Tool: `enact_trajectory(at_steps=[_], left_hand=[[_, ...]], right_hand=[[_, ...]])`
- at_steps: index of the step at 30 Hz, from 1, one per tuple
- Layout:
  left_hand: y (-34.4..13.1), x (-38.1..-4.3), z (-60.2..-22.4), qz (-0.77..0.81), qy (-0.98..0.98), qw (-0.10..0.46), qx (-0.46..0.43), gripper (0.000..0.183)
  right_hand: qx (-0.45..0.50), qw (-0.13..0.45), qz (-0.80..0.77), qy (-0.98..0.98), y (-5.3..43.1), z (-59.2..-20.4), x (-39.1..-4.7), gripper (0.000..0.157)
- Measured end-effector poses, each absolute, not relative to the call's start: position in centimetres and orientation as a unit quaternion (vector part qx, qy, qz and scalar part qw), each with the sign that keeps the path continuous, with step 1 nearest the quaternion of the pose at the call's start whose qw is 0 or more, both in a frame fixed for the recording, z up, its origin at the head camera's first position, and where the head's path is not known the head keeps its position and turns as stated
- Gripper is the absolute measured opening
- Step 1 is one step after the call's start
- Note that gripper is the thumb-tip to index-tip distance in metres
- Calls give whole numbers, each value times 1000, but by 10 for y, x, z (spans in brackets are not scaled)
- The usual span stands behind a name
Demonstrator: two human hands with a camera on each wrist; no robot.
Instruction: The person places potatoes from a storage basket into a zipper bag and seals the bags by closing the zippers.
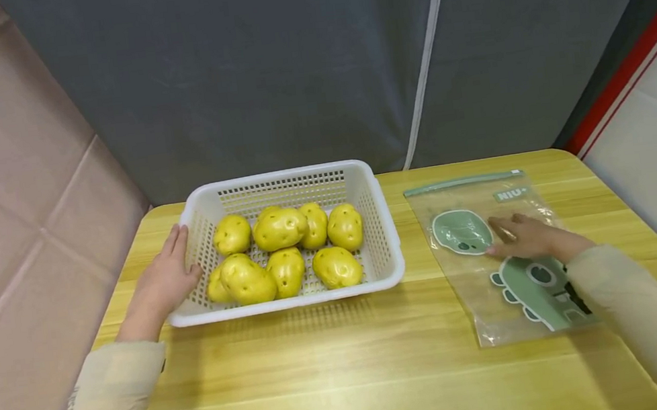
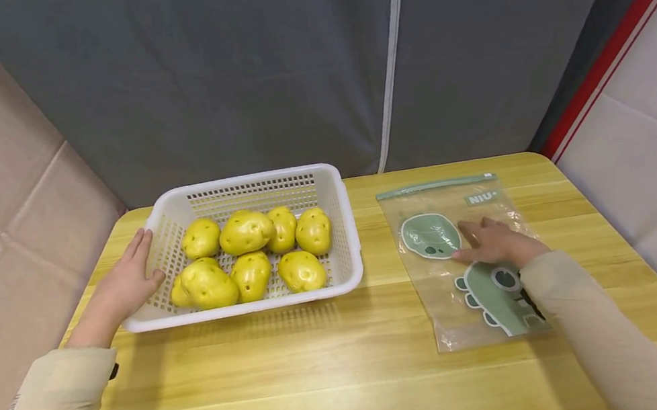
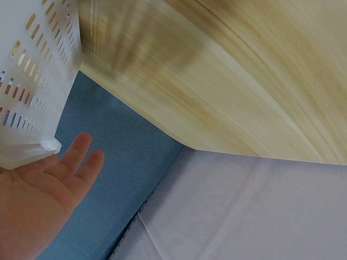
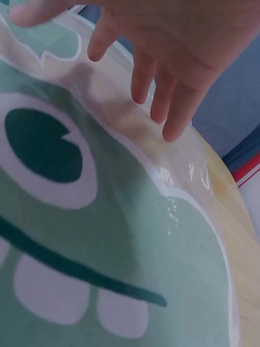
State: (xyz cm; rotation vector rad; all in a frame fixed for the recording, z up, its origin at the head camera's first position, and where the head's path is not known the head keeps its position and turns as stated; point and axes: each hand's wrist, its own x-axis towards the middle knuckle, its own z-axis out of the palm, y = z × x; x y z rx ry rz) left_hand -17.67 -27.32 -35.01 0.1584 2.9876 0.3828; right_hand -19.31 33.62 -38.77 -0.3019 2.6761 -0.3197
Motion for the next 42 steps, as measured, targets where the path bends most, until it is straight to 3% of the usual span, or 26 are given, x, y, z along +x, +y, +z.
enact_trajectory(at_steps=[16, 29, 39, 42], left_hand=[[-274, -176, -350, 124, 989, 59, 55, 80], [-272, -177, -348, 129, 988, 64, 56, 81], [-273, -177, -348, 130, 988, 66, 54, 81], [-274, -177, -349, 130, 988, 66, 54, 81]], right_hand=[[-93, 246, -131, 956, 333, -398, -187, 105], [-175, 211, -153, 949, 344, -399, -193, 99], [-197, 216, -182, 939, 341, -391, -195, 98], [-202, 204, -169, 943, 342, -391, -196, 90]])
